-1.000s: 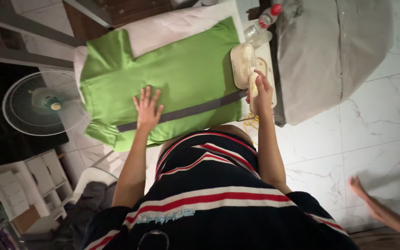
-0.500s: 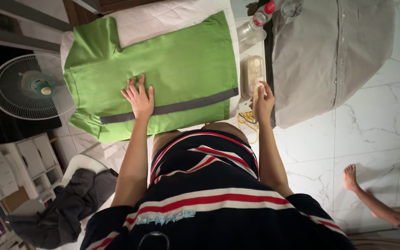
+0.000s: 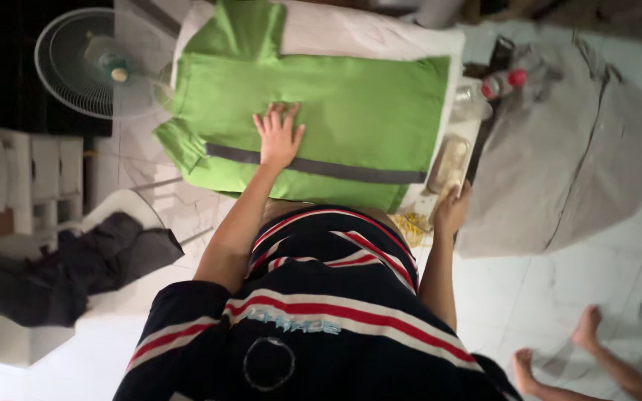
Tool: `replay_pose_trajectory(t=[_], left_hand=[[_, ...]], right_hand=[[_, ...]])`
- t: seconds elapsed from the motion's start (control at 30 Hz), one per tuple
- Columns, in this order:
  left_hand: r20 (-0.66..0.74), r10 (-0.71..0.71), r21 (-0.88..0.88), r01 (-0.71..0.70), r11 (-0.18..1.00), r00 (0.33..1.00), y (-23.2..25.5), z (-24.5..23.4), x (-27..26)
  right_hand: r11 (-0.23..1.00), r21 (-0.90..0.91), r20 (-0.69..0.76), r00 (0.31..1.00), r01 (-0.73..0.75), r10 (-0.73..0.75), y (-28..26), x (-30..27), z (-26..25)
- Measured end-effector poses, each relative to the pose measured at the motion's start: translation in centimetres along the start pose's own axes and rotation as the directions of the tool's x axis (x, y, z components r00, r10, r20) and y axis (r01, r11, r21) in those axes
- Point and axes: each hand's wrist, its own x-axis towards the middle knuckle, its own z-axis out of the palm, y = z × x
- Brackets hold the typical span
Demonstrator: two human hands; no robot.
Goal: The person irons a green shirt on an ironing board, then buttons it up and irons it again. The person uses a handheld iron and smooths the fabric with their hands.
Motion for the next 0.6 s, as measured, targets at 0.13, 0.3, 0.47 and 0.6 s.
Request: replay_pose_trajectory(t=[0.13, 0.3, 0.47, 0.6], left_hand=[[-0.036, 0.070, -0.116, -0.073, 0.991, 0.997, -1.6, -3.1, -0.3], [-0.184, 0.028, -0.439, -0.107, 0.892, 0.982, -5.0, -6.6, -3.4], [-0.274, -0.092, -0.578, -0.088, 0.811, 0.957, -9.6, -6.7, -6.9], [-0.327, -0.181, -0.676, -0.096, 0.731, 0.927, -13.4, -5.6, -10.2]], right_hand=[[0.997, 0.044, -0.144, 0.988, 0.058, -0.052, -2.5, -1.2, -0.3], [0.921, 0.085, -0.142, 0.919, 0.381, -0.367, -11.5, -3.6, -1.0], [0.798, 0.071, -0.020, 0.801, 0.598, -0.598, -21.9, -5.8, 3.7], [0.659, 0.090, 0.178, 0.638, 0.747, -0.749, -29.5, -9.2, 9.2]])
